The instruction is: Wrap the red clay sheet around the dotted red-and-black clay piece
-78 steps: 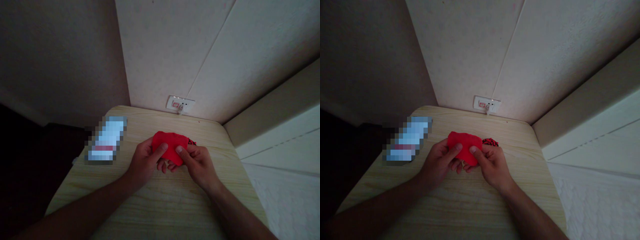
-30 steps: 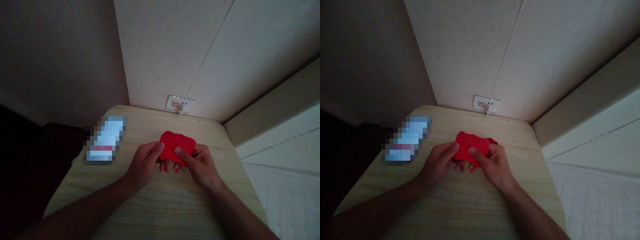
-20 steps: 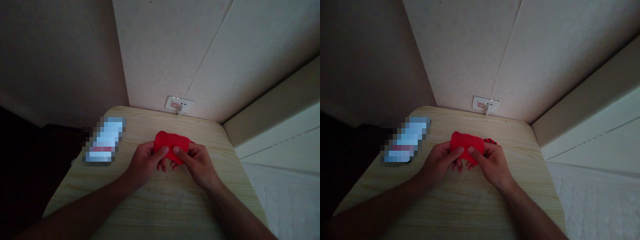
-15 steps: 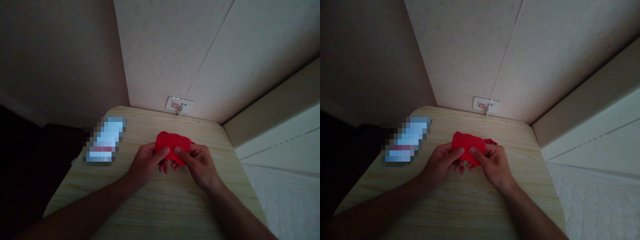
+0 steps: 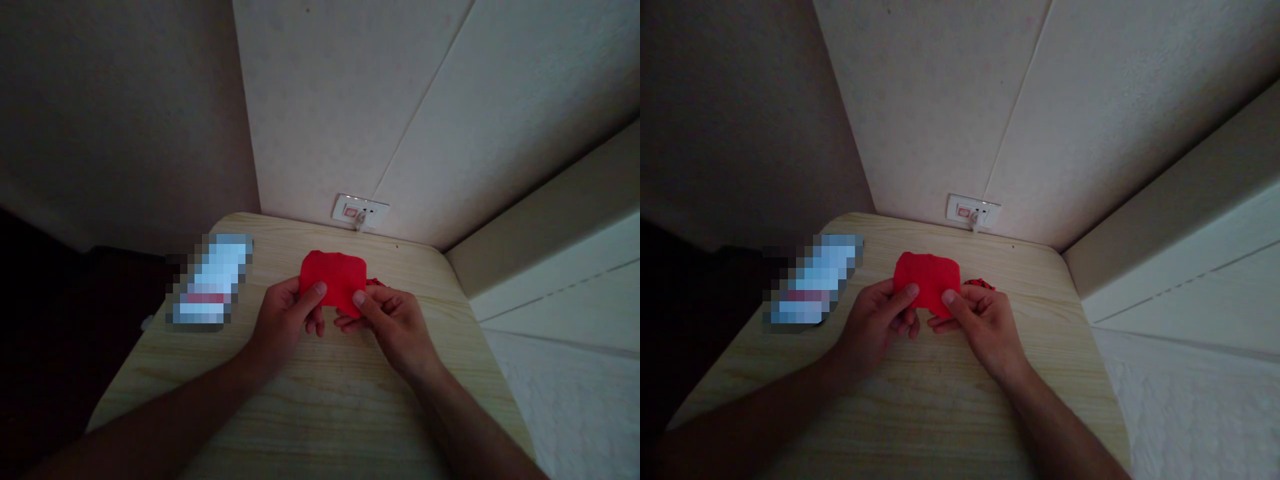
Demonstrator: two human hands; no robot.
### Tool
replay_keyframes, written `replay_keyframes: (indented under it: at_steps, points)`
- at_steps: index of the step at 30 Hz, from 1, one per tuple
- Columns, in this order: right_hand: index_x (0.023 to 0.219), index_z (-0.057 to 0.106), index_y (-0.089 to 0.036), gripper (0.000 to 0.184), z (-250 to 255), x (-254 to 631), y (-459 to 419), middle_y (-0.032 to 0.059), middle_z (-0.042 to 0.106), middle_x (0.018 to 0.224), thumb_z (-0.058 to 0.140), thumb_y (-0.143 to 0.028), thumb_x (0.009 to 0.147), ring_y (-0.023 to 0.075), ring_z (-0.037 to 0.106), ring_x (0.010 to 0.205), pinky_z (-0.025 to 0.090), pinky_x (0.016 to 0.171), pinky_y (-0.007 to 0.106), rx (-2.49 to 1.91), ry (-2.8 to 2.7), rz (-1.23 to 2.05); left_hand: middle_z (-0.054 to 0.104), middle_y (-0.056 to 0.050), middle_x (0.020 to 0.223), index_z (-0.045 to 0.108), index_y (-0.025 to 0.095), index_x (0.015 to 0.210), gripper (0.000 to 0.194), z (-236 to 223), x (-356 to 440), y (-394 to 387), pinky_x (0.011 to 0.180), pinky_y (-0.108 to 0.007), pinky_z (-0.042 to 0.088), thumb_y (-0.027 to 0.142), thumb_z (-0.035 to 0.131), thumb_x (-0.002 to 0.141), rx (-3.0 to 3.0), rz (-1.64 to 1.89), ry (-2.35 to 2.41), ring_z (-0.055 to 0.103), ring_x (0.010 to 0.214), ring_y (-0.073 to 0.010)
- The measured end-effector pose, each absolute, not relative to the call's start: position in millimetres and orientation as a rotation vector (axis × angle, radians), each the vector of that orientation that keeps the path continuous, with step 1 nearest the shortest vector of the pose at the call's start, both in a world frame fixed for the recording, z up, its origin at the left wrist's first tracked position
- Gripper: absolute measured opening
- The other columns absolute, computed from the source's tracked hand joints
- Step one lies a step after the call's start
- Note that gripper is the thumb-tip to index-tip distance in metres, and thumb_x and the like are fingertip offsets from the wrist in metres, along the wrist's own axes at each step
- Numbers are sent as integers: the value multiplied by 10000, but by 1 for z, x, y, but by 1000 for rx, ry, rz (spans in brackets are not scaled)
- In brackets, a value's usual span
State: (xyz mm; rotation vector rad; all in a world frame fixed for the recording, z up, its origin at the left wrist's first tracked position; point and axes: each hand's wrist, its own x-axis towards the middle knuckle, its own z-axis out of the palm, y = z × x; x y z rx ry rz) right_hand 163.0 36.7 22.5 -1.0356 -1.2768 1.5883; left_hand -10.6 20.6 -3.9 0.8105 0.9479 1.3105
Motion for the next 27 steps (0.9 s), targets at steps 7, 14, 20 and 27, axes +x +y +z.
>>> replay_keyframes:
  at_steps: [7, 14, 20, 27]
  points:
    - [746, 792, -163, 257, 25, 164, 38, 45, 764, 668, 814, -400, 841, 136, 699, 524, 599, 526, 215, -1024, -1253, 1536, 600, 30, 560, 642, 157, 714, 284, 2, -7, 20, 473, -235, 488, 379, 795, 801, 777, 1259, 841, 498, 469, -94]
    - [869, 797, -162, 260, 26, 161, 40, 38, 771, 722, 862, -398, 782, 115, 668, 542, 572, 520, 196, -957, -1356, 1588, 632, 13, 601, 707, 136, 727, 189, -1, -7, 23, 522, -222, 462, 285, 818, 761, 793, 1179, 885, 541, 538, -104]
    - [718, 766, -143, 284, 30, 162, 37, 24, 719, 593, 891, -397, 734, 110, 644, 478, 567, 473, 196, -1057, -1319, 1582, 743, -53, 754, 783, 122, 845, 161, 1, -8, 22, 555, -244, 490, 269, 797, 781, 899, 1141, 933, 599, 598, -132]
    - [661, 741, -138, 304, 34, 163, 34, 25, 716, 578, 921, -382, 689, 122, 656, 436, 571, 411, 190, -1057, -1258, 1615, 728, -24, 719, 777, 149, 798, 160, 0, -7, 22, 577, -247, 515, 301, 818, 772, 815, 1154, 804, 599, 589, -123]
